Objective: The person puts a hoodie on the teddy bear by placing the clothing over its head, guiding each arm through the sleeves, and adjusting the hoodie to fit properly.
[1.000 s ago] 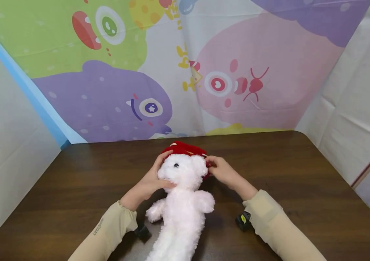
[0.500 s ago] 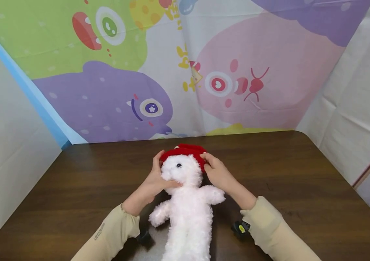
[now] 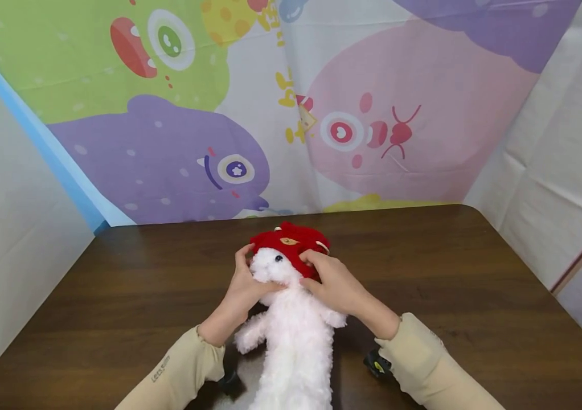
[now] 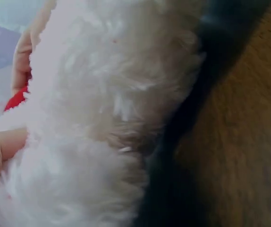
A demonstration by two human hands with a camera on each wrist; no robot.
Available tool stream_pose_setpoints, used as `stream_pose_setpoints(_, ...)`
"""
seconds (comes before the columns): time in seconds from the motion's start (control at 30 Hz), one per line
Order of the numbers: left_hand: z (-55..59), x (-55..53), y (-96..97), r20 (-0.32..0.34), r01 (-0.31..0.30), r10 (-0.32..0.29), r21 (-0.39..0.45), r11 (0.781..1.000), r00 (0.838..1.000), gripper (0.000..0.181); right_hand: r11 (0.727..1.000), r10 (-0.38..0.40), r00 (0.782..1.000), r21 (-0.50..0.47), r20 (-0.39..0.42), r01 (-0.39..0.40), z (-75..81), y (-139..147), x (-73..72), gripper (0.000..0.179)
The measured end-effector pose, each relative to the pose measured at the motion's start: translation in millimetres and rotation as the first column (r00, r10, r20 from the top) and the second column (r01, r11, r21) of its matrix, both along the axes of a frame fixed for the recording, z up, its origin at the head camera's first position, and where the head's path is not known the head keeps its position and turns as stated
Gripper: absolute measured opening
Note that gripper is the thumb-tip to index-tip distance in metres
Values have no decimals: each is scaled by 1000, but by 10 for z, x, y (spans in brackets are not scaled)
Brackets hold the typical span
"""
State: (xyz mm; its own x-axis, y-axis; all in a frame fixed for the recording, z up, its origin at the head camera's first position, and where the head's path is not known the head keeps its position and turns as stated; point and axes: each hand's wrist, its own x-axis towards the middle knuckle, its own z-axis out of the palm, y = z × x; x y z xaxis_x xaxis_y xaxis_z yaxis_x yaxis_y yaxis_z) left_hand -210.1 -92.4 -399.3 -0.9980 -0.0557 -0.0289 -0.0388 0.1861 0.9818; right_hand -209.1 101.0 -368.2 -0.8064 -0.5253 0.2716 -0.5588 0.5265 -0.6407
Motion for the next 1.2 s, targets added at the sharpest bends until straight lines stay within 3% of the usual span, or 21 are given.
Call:
stream_pose_setpoints(0.17,-62,-36,1,-1,-19,19,-33,999,1000,95,995,96,995,23,-21,-96,-59,23,-8,17)
stream_pose_setpoints(0.27,-88,-70,-19,32,-21,23,-55,998,999,92,997,72,996,14,46,-73,-114,31,-29,20)
stream_pose_setpoints(0.37,-92,-105,-62,59,28,-24,-64,998,998,90,1000,20,989,-17,148,-17,-153,39,-50,24)
stream_pose_setpoints(0.47,-70,-148,-155,77,125,-122,-48,991,990,84,999,-7,978,-37,209,15,-150,51,-74,25)
stream_pose_setpoints(0.57,-7,-183,-306,94,253,-253,16,967,963,72,998,-28,969,-47,247,41,-145,82,-100,25)
stream_pose_setpoints(0.7,-6,-273,-527,76,383,-397,150,911,915,57,996,-59,952,-43,301,76,-195,134,-138,30)
stream_pose_setpoints(0.83,-90,-364,-650,69,434,-462,247,866,884,52,995,-63,939,-53,338,86,-264,166,-170,34)
stream_pose_setpoints(0.93,-115,-374,-668,98,457,-486,221,862,869,54,994,-50,935,-71,351,79,-292,168,-188,36)
stream_pose_setpoints(1.03,-120,-363,-634,121,455,-473,148,878,873,57,993,-44,935,-89,351,80,-304,162,-196,36)
stream_pose_setpoints(1.2,-128,-322,-565,123,383,-387,55,922,914,54,991,-51,942,-98,331,88,-331,134,-183,35)
